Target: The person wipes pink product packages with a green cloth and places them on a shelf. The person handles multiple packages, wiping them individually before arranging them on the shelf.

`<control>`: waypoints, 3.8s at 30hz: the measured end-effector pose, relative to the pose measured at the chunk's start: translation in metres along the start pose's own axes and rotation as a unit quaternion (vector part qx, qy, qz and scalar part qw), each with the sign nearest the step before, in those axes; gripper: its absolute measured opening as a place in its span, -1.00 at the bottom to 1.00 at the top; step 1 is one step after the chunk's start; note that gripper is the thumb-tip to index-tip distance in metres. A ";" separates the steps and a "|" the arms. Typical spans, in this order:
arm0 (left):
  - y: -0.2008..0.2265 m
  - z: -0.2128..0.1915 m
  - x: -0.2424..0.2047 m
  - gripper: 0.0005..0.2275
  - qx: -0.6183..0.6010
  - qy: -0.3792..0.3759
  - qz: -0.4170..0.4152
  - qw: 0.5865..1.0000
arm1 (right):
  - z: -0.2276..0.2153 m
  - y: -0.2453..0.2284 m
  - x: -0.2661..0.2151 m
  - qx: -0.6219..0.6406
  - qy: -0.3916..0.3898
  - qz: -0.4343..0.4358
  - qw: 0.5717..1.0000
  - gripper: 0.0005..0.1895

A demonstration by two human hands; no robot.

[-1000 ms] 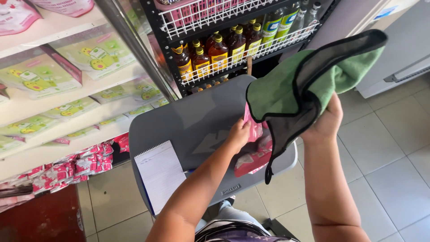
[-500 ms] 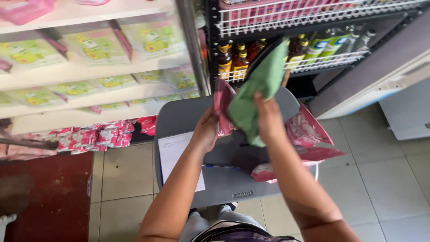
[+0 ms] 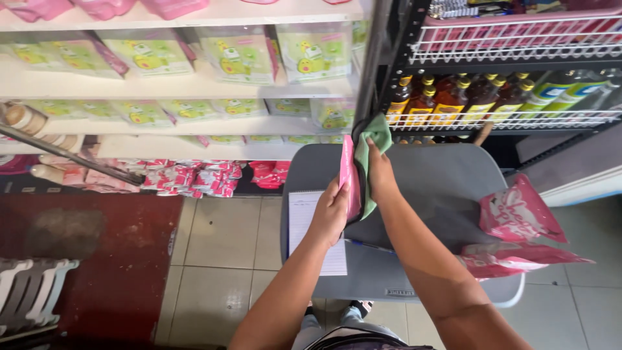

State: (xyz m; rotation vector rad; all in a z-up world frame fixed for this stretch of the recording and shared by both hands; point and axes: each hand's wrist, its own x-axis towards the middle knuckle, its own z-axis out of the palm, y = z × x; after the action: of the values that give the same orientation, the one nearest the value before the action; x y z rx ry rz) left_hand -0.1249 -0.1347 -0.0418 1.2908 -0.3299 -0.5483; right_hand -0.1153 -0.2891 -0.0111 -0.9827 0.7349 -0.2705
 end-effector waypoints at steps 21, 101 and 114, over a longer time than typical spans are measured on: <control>0.046 -0.074 0.001 -0.69 0.072 -0.096 0.042 0.992 | -0.031 0.073 0.075 0.144 -0.051 0.061 0.986 -0.30; -0.008 -0.058 0.063 -0.54 -0.185 0.102 -0.003 0.977 | -0.049 0.095 -0.036 0.173 -0.177 0.016 0.969 -0.45; 0.027 -0.034 0.040 -0.23 -0.193 -0.183 -0.058 0.962 | -0.023 0.034 -0.019 -0.005 -0.046 -0.098 0.994 -0.43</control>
State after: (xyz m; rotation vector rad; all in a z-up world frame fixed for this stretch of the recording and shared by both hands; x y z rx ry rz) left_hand -0.0687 -0.1245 -0.0268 0.8307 -0.4287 -0.9081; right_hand -0.1483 -0.2757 -0.0384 -1.0713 0.5560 -0.3901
